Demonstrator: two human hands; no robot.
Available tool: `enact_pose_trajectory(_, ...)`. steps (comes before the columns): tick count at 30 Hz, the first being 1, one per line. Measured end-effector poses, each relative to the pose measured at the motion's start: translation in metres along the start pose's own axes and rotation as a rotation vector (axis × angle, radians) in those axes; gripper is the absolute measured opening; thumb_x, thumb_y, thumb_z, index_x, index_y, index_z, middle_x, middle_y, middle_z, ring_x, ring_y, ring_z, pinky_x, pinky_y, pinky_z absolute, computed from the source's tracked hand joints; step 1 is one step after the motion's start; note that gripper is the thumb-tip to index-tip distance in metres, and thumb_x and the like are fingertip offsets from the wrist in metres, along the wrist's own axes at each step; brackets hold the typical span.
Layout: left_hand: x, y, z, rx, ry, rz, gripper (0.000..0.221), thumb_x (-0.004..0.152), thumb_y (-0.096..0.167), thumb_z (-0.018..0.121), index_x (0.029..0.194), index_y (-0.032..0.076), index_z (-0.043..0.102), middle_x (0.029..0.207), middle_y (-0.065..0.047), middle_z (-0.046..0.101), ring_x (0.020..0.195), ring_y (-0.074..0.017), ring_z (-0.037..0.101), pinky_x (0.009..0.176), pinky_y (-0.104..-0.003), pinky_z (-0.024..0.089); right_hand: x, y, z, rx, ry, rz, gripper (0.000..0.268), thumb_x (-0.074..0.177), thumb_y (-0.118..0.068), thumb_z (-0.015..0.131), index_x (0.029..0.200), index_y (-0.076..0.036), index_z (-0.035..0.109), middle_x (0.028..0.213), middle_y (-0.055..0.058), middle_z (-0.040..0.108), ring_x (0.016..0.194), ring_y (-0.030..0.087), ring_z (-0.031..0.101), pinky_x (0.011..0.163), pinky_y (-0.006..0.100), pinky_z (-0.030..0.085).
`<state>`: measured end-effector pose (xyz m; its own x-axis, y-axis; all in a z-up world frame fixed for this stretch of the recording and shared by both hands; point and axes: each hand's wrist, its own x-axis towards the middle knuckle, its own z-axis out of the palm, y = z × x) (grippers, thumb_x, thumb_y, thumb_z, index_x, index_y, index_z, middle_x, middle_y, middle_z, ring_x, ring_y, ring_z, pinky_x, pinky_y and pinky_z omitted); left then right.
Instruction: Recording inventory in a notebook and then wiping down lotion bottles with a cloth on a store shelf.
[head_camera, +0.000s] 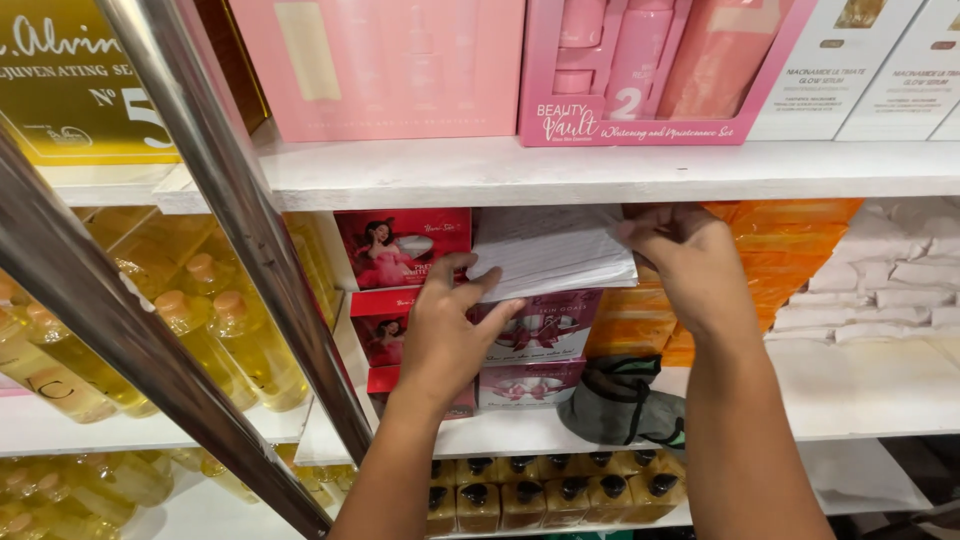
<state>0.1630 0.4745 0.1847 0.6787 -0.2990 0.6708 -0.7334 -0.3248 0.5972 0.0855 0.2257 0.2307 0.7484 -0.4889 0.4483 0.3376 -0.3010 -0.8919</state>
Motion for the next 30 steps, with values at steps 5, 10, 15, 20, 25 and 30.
enact_pose_trajectory(5, 0.007, 0.009, 0.004, 0.025, -0.078, -0.040, 0.048, 0.077, 0.033, 0.085, 0.115, 0.004, 0.076, 0.116, -0.017, 0.067, 0.100, -0.0311, 0.069, 0.088, -0.039, 0.055, -0.038, -0.029, 0.000, -0.350, 0.114, -0.152, 0.012, 0.087, -0.008, 0.077, 0.091, -0.002, 0.068, 0.087, 0.004, 0.066, 0.075, 0.012, 0.064, 0.070, 0.027, 0.052)
enact_pose_trajectory(10, 0.014, 0.012, 0.019, 0.125, -0.043, 0.098, 0.044, 0.078, 0.030, 0.085, 0.109, -0.001, 0.077, 0.107, -0.018, 0.068, 0.101, -0.0341, 0.066, 0.091, -0.043, 0.053, -0.066, -0.049, 0.027, -0.590, 0.178, -0.407, 0.018, 0.087, -0.011, 0.080, 0.090, -0.001, 0.066, 0.088, 0.008, 0.063, 0.072, 0.019, 0.063, 0.068, 0.031, 0.051)
enact_pose_trajectory(15, 0.010, 0.016, 0.027, 0.130, 0.024, 0.076, 0.044, 0.078, 0.024, 0.083, 0.113, -0.001, 0.074, 0.114, -0.020, 0.067, 0.109, -0.0384, 0.059, 0.094, -0.046, 0.049, -0.066, -0.043, 0.057, -0.757, 0.182, -0.710, 0.019, 0.085, -0.005, 0.080, 0.086, -0.002, 0.061, 0.087, 0.013, 0.062, 0.083, 0.034, 0.058, 0.075, 0.045, 0.048)
enact_pose_trajectory(20, -0.004, 0.000, 0.027, 0.007, 0.173, 0.166, 0.043, 0.080, 0.015, 0.079, 0.119, -0.001, 0.070, 0.120, -0.020, 0.065, 0.116, -0.0391, 0.057, 0.101, -0.046, 0.047, -0.047, -0.026, 0.083, -0.883, 0.192, -0.790, 0.015, 0.083, -0.010, 0.077, 0.087, -0.004, 0.064, 0.086, 0.015, 0.062, 0.085, 0.038, 0.059, 0.078, 0.050, 0.049)
enact_pose_trajectory(25, -0.012, -0.007, 0.021, 0.014, 0.160, 0.161, 0.040, 0.078, 0.007, 0.075, 0.118, 0.002, 0.070, 0.122, -0.014, 0.070, 0.117, -0.0365, 0.058, 0.105, -0.044, 0.046, -0.022, -0.009, 0.113, -0.976, 0.183, -0.703, 0.012, 0.080, -0.013, 0.073, 0.089, -0.006, 0.068, 0.091, 0.018, 0.068, 0.088, 0.040, 0.064, 0.077, 0.049, 0.052)
enact_pose_trajectory(30, -0.019, -0.007, 0.016, -0.032, 0.100, 0.127, 0.048, 0.077, 0.008, 0.075, 0.123, 0.001, 0.065, 0.126, -0.016, 0.068, 0.120, -0.0380, 0.054, 0.105, -0.045, 0.044, -0.010, 0.009, 0.131, -1.031, 0.035, -0.632, 0.017, 0.078, -0.018, 0.074, 0.085, -0.003, 0.071, 0.086, 0.021, 0.068, 0.084, 0.041, 0.066, 0.076, 0.049, 0.054)
